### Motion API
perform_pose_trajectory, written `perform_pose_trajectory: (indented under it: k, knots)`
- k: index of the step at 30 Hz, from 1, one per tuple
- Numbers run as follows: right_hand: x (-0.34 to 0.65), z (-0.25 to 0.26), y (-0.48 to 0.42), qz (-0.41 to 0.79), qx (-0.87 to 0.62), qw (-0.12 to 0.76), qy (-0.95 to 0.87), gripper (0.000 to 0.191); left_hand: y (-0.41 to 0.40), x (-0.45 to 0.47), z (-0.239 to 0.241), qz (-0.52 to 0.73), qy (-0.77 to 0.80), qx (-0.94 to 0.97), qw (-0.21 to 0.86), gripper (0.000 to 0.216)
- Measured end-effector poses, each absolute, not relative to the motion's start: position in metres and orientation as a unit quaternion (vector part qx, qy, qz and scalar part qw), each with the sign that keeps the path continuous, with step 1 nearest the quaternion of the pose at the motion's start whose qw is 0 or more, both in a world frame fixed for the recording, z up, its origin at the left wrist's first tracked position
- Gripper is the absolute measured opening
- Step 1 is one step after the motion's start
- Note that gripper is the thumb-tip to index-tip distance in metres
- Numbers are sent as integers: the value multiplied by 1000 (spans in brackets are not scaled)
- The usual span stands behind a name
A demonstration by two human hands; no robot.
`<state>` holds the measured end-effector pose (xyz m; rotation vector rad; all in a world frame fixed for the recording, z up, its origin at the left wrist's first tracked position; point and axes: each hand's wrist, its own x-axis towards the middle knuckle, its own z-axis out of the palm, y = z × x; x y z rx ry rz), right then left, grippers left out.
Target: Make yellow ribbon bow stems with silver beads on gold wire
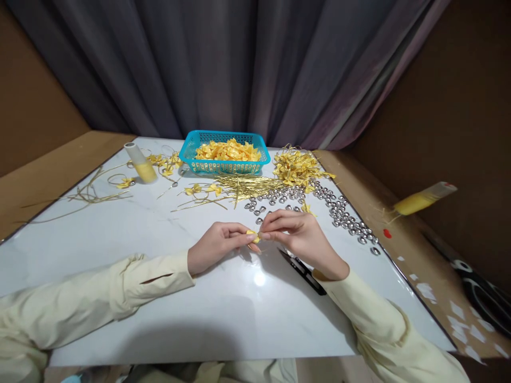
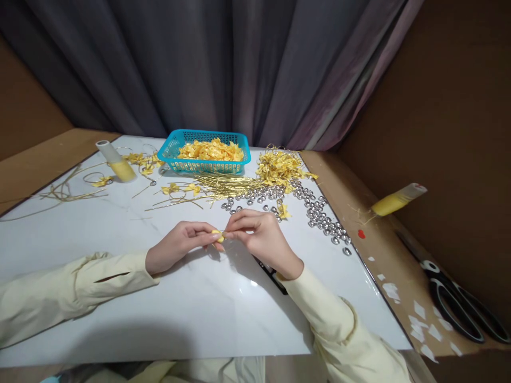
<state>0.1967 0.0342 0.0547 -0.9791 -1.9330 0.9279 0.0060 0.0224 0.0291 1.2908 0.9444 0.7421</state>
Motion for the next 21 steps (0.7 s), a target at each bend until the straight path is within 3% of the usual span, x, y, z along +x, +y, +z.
perform_pose_trajectory:
  k: [21]
  knots:
    - [198,55,34,305,-356,373,-800,14,29,4,26,329,385,533,678,16]
